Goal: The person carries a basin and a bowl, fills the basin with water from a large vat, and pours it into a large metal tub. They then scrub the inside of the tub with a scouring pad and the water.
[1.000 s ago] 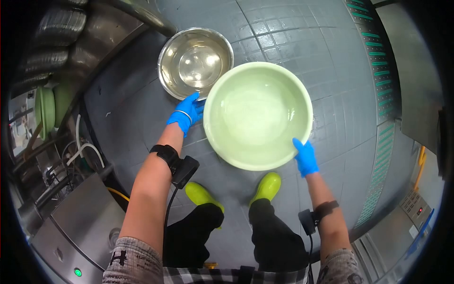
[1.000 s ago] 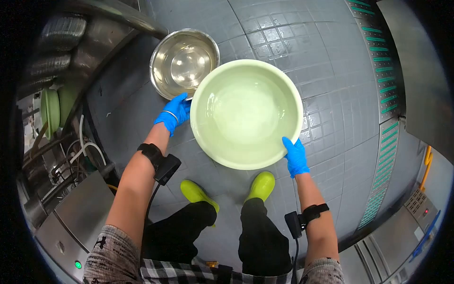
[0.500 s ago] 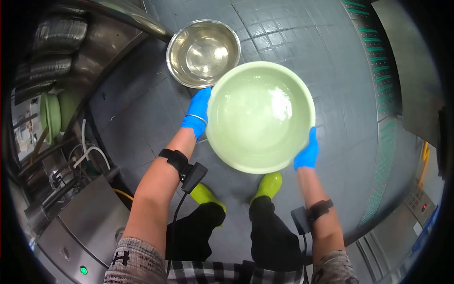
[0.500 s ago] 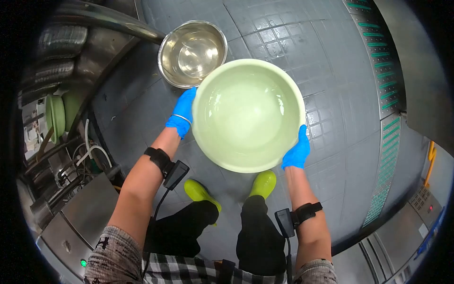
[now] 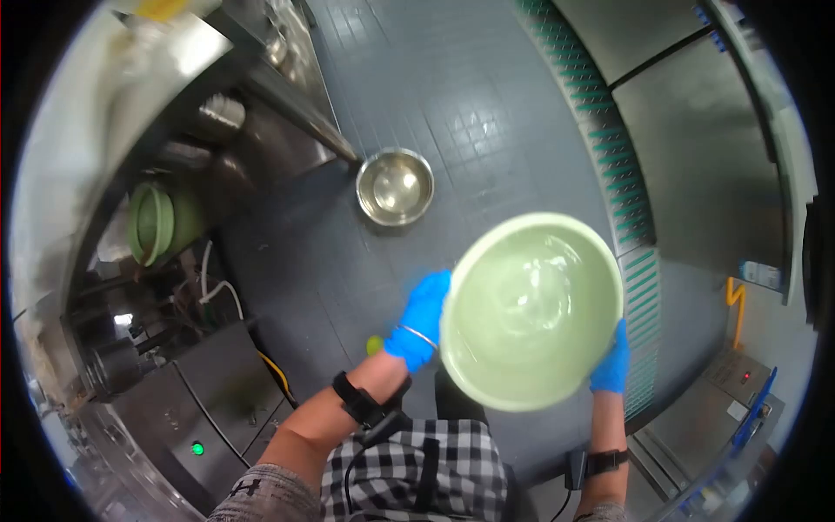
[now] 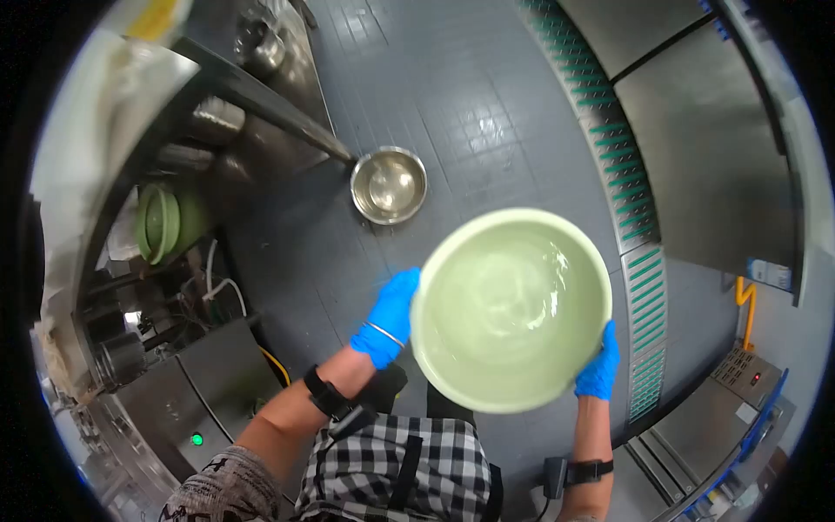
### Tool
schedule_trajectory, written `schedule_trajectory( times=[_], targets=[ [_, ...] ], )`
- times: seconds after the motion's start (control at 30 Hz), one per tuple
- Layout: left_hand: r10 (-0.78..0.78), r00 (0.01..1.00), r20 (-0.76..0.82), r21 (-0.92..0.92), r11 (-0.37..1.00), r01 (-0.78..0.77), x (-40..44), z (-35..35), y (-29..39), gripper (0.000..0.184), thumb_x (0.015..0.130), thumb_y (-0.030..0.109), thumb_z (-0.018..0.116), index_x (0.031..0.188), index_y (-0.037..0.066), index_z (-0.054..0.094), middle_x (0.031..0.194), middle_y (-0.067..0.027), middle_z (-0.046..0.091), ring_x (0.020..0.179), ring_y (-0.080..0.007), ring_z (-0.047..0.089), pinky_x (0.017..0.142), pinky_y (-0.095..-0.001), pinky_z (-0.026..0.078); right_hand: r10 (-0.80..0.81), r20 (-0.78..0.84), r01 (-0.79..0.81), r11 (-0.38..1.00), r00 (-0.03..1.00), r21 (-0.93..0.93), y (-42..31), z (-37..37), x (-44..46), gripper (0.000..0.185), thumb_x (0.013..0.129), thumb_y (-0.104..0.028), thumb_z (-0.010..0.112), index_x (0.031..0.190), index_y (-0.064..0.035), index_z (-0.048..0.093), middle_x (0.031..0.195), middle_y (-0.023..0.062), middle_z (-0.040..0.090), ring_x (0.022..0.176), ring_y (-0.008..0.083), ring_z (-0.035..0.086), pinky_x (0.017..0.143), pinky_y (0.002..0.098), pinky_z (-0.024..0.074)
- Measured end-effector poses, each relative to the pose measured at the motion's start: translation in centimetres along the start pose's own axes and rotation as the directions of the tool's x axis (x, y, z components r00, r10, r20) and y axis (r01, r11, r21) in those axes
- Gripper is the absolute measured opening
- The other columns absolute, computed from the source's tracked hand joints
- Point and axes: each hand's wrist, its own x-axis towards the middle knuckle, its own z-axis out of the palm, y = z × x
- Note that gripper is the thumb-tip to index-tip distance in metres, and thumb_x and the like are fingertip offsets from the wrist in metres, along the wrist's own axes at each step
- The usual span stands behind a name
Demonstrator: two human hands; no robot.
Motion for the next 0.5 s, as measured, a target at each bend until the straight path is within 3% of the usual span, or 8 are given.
schedule_trajectory(
  times=[0.07,0.1,0.17,0.2,0.27,0.37,0.43,0.5],
  targets=[
    [0.049,0.99,0.129,0.243,0.967,-0.08,-3.4,3.4,2.2,0.017,0.082,0.015,0.041,0.088,0.003,0.052,0.083,-0.0097,0.053,0.076,-0.0207,0.05,0.07,-0.0302,0.04,-0.03,-0.024,0.029,0.998,0.999,-0.052,-5.3,-0.3,-4.3,0.047,0.081,-0.037,0.044,0.111,-0.0006,0.045,0.108,0.0117,0.049,0.095,0.0206,0.049,0.081,0.0311,0.0385],
    [0.067,0.988,0.138,0.232,0.968,-0.098,-5.0,5.5,3.9,0.017,0.082,0.015,0.041,0.088,0.003,0.052,0.083,-0.0097,0.053,0.076,-0.0207,0.05,0.07,-0.0302,0.04,-0.036,-0.059,0.032,0.997,0.998,-0.071,-7.9,-0.9,-6.0,0.046,0.081,-0.037,0.044,0.11,-0.0008,0.046,0.106,0.0118,0.05,0.094,0.0209,0.05,0.081,0.0315,0.0392],
    [0.179,0.914,0.364,0.434,0.836,-0.336,-8.1,9.2,6.8,0.017,0.081,0.013,0.038,0.082,0.002,0.051,0.078,-0.0133,0.051,0.072,-0.0239,0.049,0.066,-0.0315,0.04,-0.04,-0.097,0.032,0.996,0.994,-0.088,-12.1,-1.3,-9.8,0.045,0.081,-0.037,0.044,0.109,-0.001,0.046,0.105,0.0119,0.051,0.093,0.0212,0.05,0.08,0.0319,0.0399],
    [0.187,0.911,0.368,0.43,0.834,-0.345,-9.4,11.2,7.9,0.017,0.081,0.013,0.038,0.082,0.002,0.051,0.078,-0.0133,0.051,0.072,-0.0239,0.049,0.066,-0.0315,0.04,-0.044,-0.11,0.034,0.995,0.993,-0.096,-14.2,-1.3,-11.4,0.045,0.081,-0.037,0.044,0.109,-0.0012,0.047,0.105,0.0117,0.051,0.093,0.0214,0.051,0.08,0.0322,0.04],
    [0.039,0.934,0.356,0.281,0.948,-0.147,-11.0,14.9,9.9,0.02,0.083,0.015,0.036,0.08,0.002,0.05,0.078,-0.0137,0.051,0.071,-0.0241,0.049,0.065,-0.0328,0.039,-0.058,-0.165,0.041,0.994,0.985,-0.106,-17.7,-0.5,-14.1,0.045,0.081,-0.037,0.045,0.108,-0.0019,0.048,0.104,0.0109,0.052,0.091,0.0224,0.051,0.08,0.0331,0.0403],
    [0.048,0.901,0.431,0.497,0.821,-0.281,-12.3,19.0,12.6,0.022,0.083,0.016,0.035,0.079,0.001,0.05,0.078,-0.015,0.051,0.07,-0.0253,0.049,0.064,-0.0334,0.039,-0.081,-0.202,0.059,0.992,0.976,-0.109,-21.5,-0.6,-15.6,0.045,0.08,-0.037,0.045,0.107,-0.0016,0.048,0.103,0.0107,0.053,0.09,0.0224,0.052,0.078,0.033,0.041],
    [0.049,0.909,0.414,0.449,0.858,-0.25,-11.3,21.2,12.3,0.024,0.083,0.019,0.035,0.08,0.002,0.051,0.079,-0.0156,0.052,0.07,-0.0254,0.049,0.063,-0.0331,0.039,-0.117,-0.169,0.098,0.988,0.979,-0.116,-23.8,-1.1,-15.1,0.045,0.08,-0.037,0.045,0.107,-0.0016,0.049,0.103,0.0107,0.053,0.09,0.0222,0.052,0.078,0.0329,0.0414],
    [0.171,0.839,0.516,0.611,0.613,-0.5,-10.7,22.8,12.4,0.025,0.083,0.021,0.035,0.081,0.001,0.051,0.078,-0.0157,0.053,0.07,-0.0252,0.05,0.062,-0.0332,0.039,-0.143,-0.144,0.126,0.985,0.979,-0.116,-25.2,-1.8,-14.7,0.044,0.08,-0.037,0.045,0.106,-0.0015,0.049,0.102,0.0107,0.053,0.09,0.022,0.052,0.077,0.0327,0.0418]
  ],
)
